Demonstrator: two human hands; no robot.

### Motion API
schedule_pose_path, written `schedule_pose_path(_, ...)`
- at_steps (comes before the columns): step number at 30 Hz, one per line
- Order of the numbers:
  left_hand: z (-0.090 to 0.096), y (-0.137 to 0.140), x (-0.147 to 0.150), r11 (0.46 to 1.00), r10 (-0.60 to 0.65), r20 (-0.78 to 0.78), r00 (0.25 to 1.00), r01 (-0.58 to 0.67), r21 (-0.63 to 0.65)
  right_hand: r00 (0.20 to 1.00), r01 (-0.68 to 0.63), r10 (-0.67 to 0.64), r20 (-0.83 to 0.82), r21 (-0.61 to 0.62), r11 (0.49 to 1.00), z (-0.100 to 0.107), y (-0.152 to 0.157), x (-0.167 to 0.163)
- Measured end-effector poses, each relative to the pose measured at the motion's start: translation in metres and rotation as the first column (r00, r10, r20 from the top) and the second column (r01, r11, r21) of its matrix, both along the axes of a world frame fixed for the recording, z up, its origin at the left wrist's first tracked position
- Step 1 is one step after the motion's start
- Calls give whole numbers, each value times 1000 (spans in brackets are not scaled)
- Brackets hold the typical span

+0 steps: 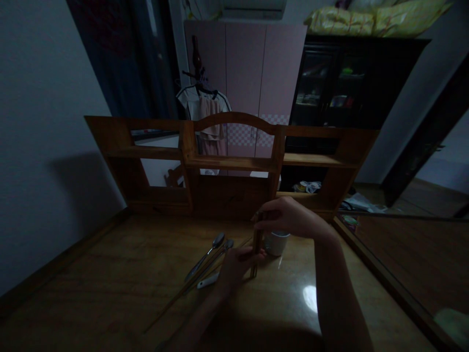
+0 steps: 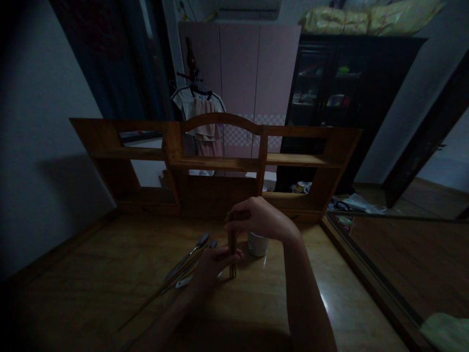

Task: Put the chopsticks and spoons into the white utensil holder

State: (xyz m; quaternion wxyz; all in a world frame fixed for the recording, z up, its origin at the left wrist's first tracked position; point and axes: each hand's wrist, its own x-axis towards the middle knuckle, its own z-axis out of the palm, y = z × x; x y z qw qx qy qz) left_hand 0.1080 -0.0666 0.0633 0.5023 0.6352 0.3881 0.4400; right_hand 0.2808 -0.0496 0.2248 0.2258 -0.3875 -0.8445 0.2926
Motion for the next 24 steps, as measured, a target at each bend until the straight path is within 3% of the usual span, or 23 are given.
schedule_pose_path(5, -2, 0, 0, 1000, -22, -8, 1000, 22, 19, 999, 50, -49, -12, 39, 998, -3, 2, 1)
schedule_pose_path(16, -7, 2, -1, 999, -11, -44, 999, 12, 43, 1000, 25, -25, 0, 56, 998, -1, 2, 3)
schedule_pose_path(24, -12, 2, 0, 994, -41, -83, 996, 49, 96, 1000, 10, -11, -18, -34, 999, -2, 2, 5)
